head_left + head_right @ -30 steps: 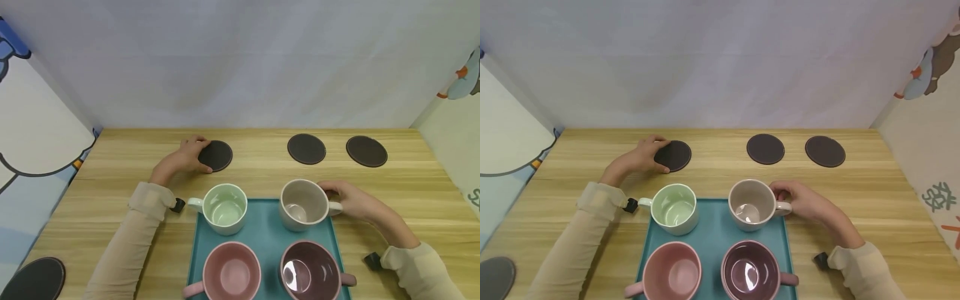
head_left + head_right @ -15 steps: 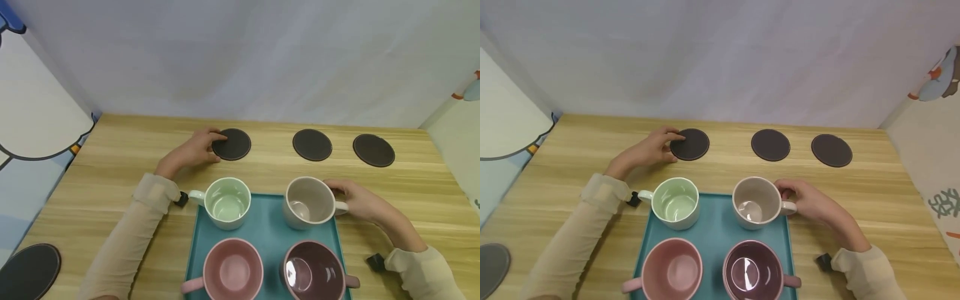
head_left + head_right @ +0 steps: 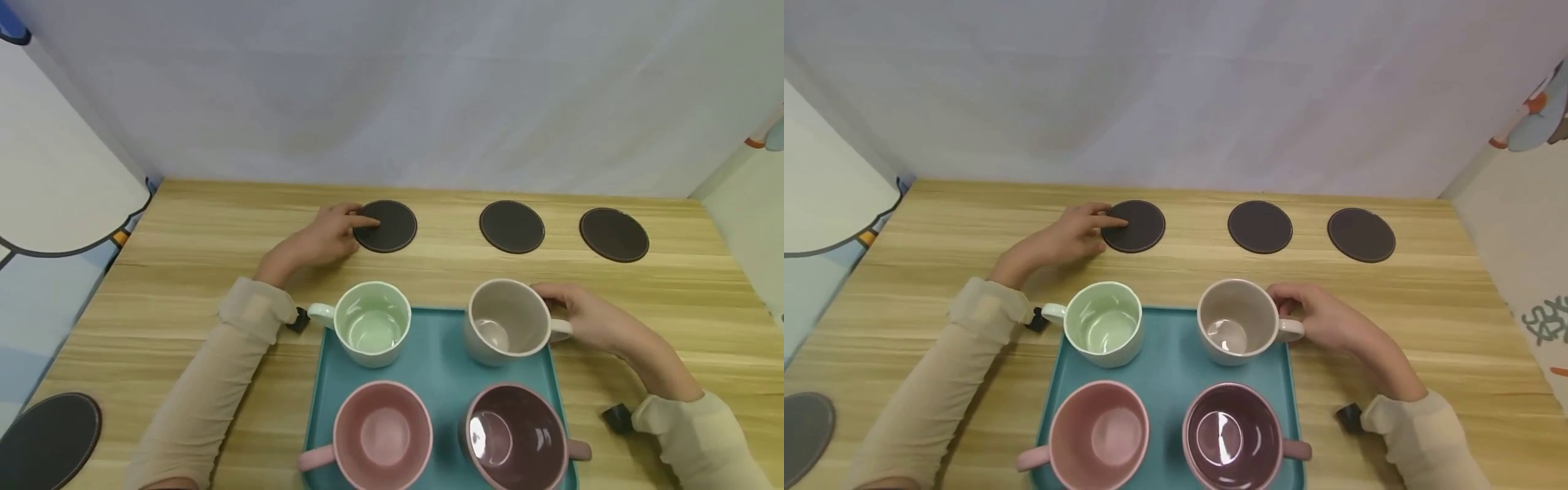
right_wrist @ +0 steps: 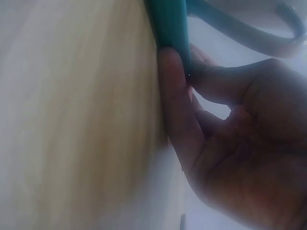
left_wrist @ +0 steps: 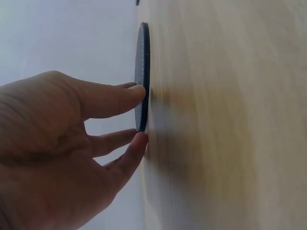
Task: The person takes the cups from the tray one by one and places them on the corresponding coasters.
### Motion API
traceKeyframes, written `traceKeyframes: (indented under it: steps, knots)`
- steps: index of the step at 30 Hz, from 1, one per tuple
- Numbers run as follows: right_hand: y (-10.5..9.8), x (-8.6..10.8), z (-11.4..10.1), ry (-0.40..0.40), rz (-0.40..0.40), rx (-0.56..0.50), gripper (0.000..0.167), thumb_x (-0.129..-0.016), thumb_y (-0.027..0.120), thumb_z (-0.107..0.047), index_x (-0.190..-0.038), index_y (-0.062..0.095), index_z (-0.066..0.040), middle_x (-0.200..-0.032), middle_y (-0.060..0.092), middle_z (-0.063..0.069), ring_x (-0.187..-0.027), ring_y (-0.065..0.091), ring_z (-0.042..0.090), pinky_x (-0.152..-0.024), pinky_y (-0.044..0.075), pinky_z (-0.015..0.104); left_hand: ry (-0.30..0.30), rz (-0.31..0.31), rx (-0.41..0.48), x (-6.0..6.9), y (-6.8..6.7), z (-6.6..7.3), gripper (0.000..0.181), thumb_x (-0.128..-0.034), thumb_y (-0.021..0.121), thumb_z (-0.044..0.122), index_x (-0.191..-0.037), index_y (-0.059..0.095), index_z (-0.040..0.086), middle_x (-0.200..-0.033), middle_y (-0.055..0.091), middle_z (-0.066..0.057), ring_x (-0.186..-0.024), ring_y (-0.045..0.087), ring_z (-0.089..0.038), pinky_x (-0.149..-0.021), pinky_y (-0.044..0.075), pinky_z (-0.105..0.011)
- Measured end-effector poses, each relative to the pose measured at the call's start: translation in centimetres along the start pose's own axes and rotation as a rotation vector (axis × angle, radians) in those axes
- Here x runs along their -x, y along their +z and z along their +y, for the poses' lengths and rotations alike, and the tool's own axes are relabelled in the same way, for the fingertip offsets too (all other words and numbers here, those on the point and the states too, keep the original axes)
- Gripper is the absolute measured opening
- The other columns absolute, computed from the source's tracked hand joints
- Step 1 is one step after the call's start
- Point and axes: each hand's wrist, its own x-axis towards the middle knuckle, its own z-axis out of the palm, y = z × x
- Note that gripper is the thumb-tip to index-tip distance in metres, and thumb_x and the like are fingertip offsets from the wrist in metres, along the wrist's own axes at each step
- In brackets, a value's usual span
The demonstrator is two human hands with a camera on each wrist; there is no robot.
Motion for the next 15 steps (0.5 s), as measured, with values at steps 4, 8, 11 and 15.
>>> traceKeyframes:
  steps: [4,8,11,15]
  knots:
    - [-0.13,-0.02,0.06,0.002,-0.001,0.002,0.059,-0.077,0.088,-0.004,-0.132,0.068,-0.005,-0.116,0.074,0.0,-0.103,0.061,-0.003,-0.089,0.049,0.017,-0.032,-0.011,-0.009,-0.12,0.29,0.34,0.055,-0.1011,0.061,0.009,-0.155,0.05,0.013,-0.168,0.025,-0.028,-0.149,0.023,-0.053,-0.122,0.026,-0.065]
    - [-0.12,0.0,0.07,0.016,-0.007,0.003,0.06,-0.078,0.088,-0.005,-0.134,0.067,-0.005,-0.12,0.074,0.005,-0.105,0.06,-0.004,-0.091,0.048,0.017,-0.048,-0.019,-0.013,-0.04,0.53,0.6,0.057,-0.1034,0.061,0.012,-0.158,0.046,0.017,-0.17,0.022,-0.025,-0.15,0.02,-0.051,-0.122,0.026,-0.065]
    - [-0.08,0.07,0.04,0.03,-0.009,-0.001,0.06,-0.077,0.088,-0.004,-0.134,0.067,-0.004,-0.121,0.074,0.008,-0.105,0.06,-0.004,-0.091,0.048,0.016,-0.048,-0.023,-0.016,0.05,0.65,0.77,0.057,-0.1046,0.058,0.013,-0.16,0.044,0.019,-0.17,0.02,-0.025,-0.151,0.018,-0.05,-0.122,0.026,-0.065]
    - [-0.11,0.05,0.06,0.025,-0.006,-0.014,0.059,-0.078,0.087,-0.002,-0.133,0.067,-0.004,-0.118,0.074,0.0,-0.103,0.06,-0.003,-0.089,0.049,0.017,-0.042,-0.02,-0.024,0.07,0.69,0.85,0.057,-0.1055,0.056,0.013,-0.161,0.042,0.02,-0.171,0.019,-0.025,-0.151,0.017,-0.05,-0.122,0.026,-0.065]
